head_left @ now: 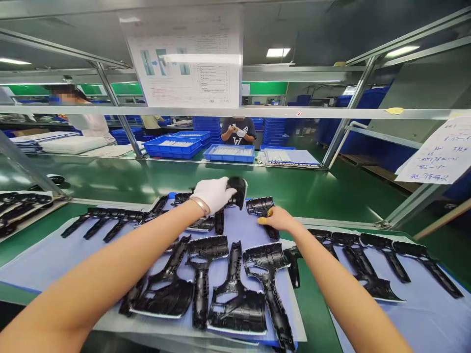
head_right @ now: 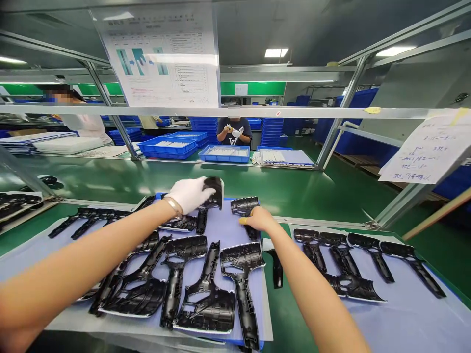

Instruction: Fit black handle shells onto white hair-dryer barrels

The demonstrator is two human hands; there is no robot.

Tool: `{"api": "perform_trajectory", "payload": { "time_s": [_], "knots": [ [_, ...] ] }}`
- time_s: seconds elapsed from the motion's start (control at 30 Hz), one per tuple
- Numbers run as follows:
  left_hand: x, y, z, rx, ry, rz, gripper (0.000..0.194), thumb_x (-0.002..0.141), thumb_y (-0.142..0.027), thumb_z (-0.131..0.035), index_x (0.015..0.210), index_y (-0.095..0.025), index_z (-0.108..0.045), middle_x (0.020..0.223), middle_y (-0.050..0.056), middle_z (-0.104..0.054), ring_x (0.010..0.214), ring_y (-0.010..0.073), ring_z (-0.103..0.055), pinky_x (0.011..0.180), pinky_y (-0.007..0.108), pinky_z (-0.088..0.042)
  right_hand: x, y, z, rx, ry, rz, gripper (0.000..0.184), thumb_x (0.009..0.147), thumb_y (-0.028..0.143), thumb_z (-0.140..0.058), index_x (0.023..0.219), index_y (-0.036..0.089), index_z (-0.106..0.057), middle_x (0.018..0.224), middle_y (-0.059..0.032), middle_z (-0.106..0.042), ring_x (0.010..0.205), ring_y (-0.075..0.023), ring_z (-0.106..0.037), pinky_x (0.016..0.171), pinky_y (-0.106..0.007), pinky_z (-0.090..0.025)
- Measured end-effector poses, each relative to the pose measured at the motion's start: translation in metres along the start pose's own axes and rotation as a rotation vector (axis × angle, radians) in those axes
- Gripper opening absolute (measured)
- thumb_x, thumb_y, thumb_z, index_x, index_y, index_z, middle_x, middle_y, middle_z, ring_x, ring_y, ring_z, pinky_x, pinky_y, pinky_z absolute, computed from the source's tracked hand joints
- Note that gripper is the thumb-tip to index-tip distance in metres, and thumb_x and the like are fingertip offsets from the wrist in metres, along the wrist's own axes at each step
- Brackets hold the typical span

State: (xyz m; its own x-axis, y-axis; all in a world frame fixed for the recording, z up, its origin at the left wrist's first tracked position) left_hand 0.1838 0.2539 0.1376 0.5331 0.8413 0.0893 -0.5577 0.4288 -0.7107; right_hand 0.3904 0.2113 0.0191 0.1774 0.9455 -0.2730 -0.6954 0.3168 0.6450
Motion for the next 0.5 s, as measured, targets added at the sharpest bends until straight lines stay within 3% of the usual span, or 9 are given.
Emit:
{"api": "perform_trajectory", "payload": {
  "time_s": [0.07,0.13,0.23,0.33,0.43,0.5],
  "knots": [
    [-0.022,0.021,0.019,-0.259,-0.021,0.106,0.036,0.096,-0.048,-0.054,0.103,-0.014,-0.064,0.097,0.006,-0.070,0.085,0.0199,-0.068,0.081,0.042,-0.057,-0.002,0.000,0.004,0.155,0.037,0.018,0.017,0.095,0.029,-0.067,0.090,0.013,-0.065,0.086,0.0002,-0.066,0.070,-0.0143,-0.065,0.064,-0.029,-0.057],
    [-0.054,0.039,0.026,-0.518,-0.012,0.182,0.045,0.095,-0.056,-0.048,0.098,-0.014,-0.063,0.084,0.005,-0.069,0.070,0.0175,-0.067,0.070,0.038,-0.059,-0.011,0.002,0.012,0.336,0.049,0.054,0.014,0.095,0.026,-0.067,0.088,0.014,-0.062,0.084,0.0007,-0.065,0.070,-0.0134,-0.064,0.062,-0.027,-0.057],
    [-0.114,0.055,0.023,-0.812,-0.007,0.259,0.040,0.084,-0.054,-0.065,0.089,-0.015,-0.061,0.077,0.005,-0.066,0.064,0.0163,-0.065,0.064,0.033,-0.059,-0.041,0.006,0.028,0.574,0.045,0.123,0.026,0.082,0.030,-0.078,0.089,0.018,-0.057,0.089,-0.0017,-0.065,0.074,-0.0157,-0.067,0.059,-0.026,-0.058],
    [-0.171,0.060,0.009,-0.965,0.002,0.321,0.033,0.072,-0.034,-0.082,0.089,-0.014,-0.061,0.068,0.002,-0.063,0.054,0.0099,-0.058,0.050,0.019,-0.047,-0.089,0.015,0.035,0.685,0.053,0.201,0.050,0.065,0.045,-0.089,0.094,0.019,-0.056,0.096,-0.0051,-0.068,0.057,-0.0110,-0.060,0.045,-0.022,-0.048],
    [-0.213,0.058,-0.014,-1.159,-0.011,0.363,0.029,0.077,-0.026,-0.081,0.096,-0.018,-0.060,0.068,-0.001,-0.062,0.049,0.0056,-0.052,0.048,0.016,-0.040,-0.146,0.017,0.028,0.762,-0.010,0.217,0.058,0.075,0.071,-0.073,0.097,0.019,-0.060,0.070,-0.0020,-0.068,0.047,-0.0107,-0.053,0.044,-0.022,-0.046],
    [-0.231,0.056,-0.036,-1.328,-0.007,0.382,0.033,0.079,-0.035,-0.081,0.100,-0.018,-0.062,0.078,0.003,-0.067,0.051,0.0061,-0.055,0.048,0.017,-0.039,-0.180,0.008,0.006,0.829,-0.053,0.121,0.069,0.082,0.083,-0.049,0.096,0.017,-0.066,0.057,-0.0027,-0.065,0.048,-0.0133,-0.056,0.046,-0.022,-0.047]
  ]
}}
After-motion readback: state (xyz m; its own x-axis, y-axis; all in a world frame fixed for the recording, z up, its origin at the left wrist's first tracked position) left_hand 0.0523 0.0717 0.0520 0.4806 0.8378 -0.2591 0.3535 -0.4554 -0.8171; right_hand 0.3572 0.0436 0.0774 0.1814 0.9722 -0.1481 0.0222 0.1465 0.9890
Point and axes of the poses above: each hand's wrist, its own x-axis towards the middle knuckle, its own z-axis out of the back of the hand, y = z × x, the point moved 10 cm from there along x, towards the middle knuckle
